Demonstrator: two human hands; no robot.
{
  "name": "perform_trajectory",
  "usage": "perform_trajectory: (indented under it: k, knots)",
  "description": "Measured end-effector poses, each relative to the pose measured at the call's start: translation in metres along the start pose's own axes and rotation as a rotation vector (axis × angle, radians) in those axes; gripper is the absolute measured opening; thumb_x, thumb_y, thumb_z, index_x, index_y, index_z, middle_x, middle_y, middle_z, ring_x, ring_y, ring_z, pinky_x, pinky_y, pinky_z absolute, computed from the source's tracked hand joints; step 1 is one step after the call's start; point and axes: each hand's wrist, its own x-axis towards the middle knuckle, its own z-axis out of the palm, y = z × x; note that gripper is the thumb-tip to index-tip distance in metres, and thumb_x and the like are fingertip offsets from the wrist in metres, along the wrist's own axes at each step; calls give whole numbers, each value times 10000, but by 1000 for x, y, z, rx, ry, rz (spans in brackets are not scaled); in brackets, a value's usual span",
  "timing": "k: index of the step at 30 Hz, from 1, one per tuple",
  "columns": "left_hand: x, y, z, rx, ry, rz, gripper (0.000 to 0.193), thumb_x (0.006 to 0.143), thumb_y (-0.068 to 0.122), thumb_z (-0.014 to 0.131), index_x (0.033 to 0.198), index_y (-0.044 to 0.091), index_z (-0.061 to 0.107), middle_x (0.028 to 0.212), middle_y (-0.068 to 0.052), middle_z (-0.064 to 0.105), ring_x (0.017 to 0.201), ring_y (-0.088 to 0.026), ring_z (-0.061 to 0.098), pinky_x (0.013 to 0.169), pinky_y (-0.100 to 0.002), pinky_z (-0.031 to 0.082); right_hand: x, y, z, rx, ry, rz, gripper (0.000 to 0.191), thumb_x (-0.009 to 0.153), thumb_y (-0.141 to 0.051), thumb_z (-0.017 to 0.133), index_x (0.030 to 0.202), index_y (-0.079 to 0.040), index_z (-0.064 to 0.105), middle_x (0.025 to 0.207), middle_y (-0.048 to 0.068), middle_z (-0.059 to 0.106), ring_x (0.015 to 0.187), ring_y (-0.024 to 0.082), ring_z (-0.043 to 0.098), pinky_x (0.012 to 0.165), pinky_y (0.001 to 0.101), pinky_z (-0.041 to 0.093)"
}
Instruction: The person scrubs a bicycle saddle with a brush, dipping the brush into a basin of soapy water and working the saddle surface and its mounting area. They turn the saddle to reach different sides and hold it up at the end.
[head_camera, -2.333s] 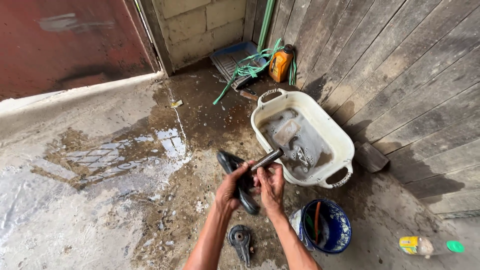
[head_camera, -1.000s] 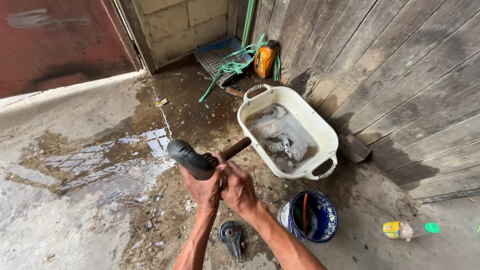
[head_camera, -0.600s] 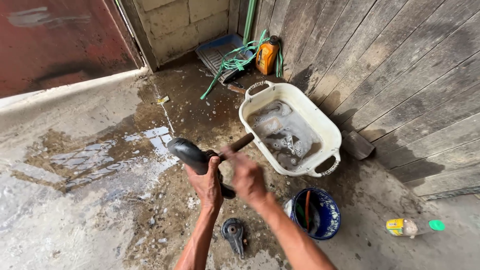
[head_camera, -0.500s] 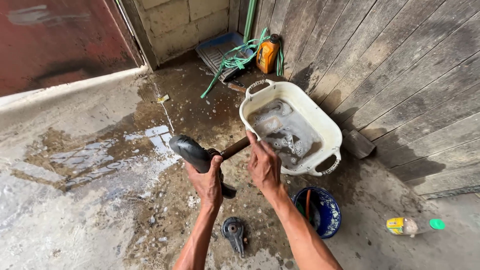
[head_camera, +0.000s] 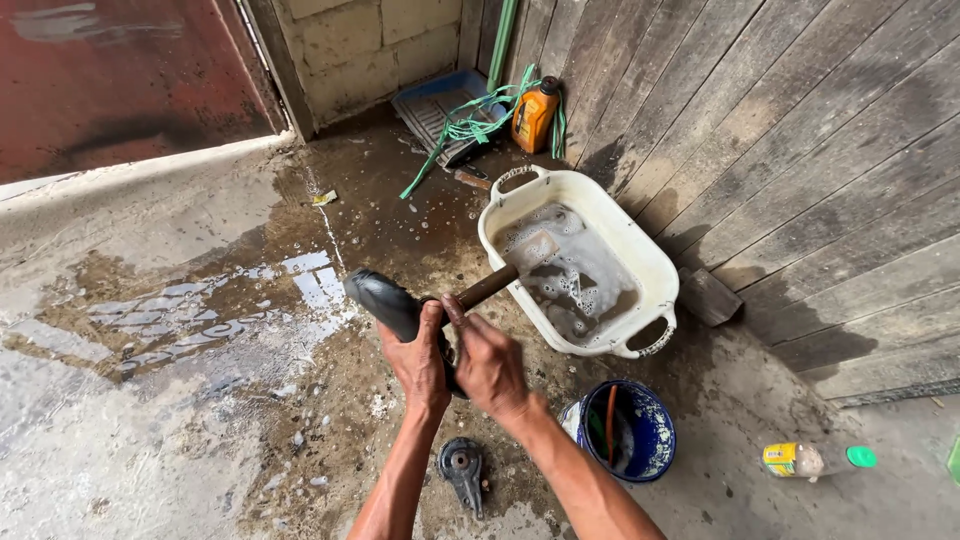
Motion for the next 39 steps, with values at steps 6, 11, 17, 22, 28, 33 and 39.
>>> perform_trajectory:
  k: [6, 11, 17, 22, 28, 33, 39]
  knots:
    - [-1, -2, -1, 110, -16, 153, 898, 787, 493, 859, 1438, 44, 436, 1142, -99, 650, 1017, -200, 649, 868, -376, 570, -9, -3, 7, -67, -21, 168, 529, 1109, -279, 242, 1497, -44, 515, 673, 38, 569, 438, 91, 467, 302, 229, 345]
    - [-3, 0, -1, 48, -1, -40, 973, 681, 537, 829, 1448, 86, 434, 1120, -132, 632, 967, -282, 642, 814, -452, 581, -6, -11, 7, 41, -61, 69, 524, 1091, -237, 250, 1535, -41, 450, 781, 103, 632, 413, 80, 474, 294, 219, 345]
    - [-7, 8, -4, 194, -9, 177, 1076, 665, 561, 887, 1479, 56, 396, 1265, -143, 611, 1143, -288, 633, 972, -444, 540, -1, -5, -1, 9, 73, 95, 518, 1114, -238, 290, 1541, 32, 403, 1066, 208, 707, 451, 81, 504, 306, 214, 403]
    - [-8, 11, -5, 191, -17, 76, 1197, 579, 647, 867, 1496, 72, 356, 1234, -145, 631, 1095, -277, 674, 970, -437, 581, -5, -6, 1, -18, 64, 41, 470, 1127, -169, 304, 1533, -16, 485, 792, 124, 640, 496, 94, 519, 344, 220, 422]
    - [-6, 1, -6, 248, -11, 225, 1224, 592, 633, 883, 1509, 40, 332, 1266, -167, 589, 1127, -298, 644, 964, -454, 581, -3, -10, 0, 2, 31, -35, 474, 1117, -181, 329, 1536, 3, 453, 746, 25, 607, 500, 74, 530, 394, 218, 466]
    - [-2, -5, -10, 262, -14, 352, 1226, 645, 558, 930, 1544, 3, 310, 1370, -191, 545, 1240, -319, 588, 1039, -462, 517, -1, -3, -9, -132, 109, 30, 441, 1133, -185, 329, 1549, -95, 444, 844, 2, 640, 571, 61, 544, 416, 204, 455]
    - [-5, -4, -7, 102, -9, 96, 1080, 630, 527, 900, 1445, 30, 396, 1199, -148, 617, 1064, -275, 665, 959, -417, 598, -15, -2, 11, 6, -87, 68, 512, 1078, -174, 310, 1554, -70, 468, 627, 62, 579, 462, 113, 464, 344, 282, 355]
